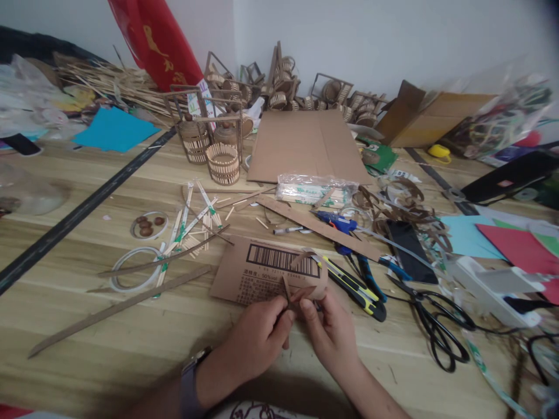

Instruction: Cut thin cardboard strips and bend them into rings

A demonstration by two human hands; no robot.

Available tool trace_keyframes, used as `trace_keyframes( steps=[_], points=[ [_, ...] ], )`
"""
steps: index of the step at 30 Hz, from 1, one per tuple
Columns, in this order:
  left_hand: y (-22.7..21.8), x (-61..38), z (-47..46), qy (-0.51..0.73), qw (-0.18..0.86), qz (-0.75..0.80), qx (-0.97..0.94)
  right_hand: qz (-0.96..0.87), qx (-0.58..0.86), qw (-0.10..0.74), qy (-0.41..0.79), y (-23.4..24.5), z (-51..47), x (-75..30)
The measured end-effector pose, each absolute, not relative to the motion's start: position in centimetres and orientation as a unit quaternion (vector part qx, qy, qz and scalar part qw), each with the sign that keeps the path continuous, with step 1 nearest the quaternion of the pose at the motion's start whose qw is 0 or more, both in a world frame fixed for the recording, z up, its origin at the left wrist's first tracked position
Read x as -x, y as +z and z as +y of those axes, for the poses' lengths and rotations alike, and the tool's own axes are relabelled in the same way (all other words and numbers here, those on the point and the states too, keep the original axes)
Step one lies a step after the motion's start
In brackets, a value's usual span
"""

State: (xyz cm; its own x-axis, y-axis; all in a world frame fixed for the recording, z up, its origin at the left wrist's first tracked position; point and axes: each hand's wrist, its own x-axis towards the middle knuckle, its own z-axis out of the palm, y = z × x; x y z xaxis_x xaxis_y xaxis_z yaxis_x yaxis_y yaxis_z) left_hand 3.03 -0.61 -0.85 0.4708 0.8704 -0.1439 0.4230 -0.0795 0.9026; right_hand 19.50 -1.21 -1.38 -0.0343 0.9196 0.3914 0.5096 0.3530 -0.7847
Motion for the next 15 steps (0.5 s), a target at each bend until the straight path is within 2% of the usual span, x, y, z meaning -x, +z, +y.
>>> trace_keyframes(
  steps=[15],
  points=[
    [-1.57, -3.02, -0.79, 0.231, 0.492, 0.472, -0.694, -0.716, 0.503, 0.447, 0.185, -1.28, -1.34, -19.65]
  ],
)
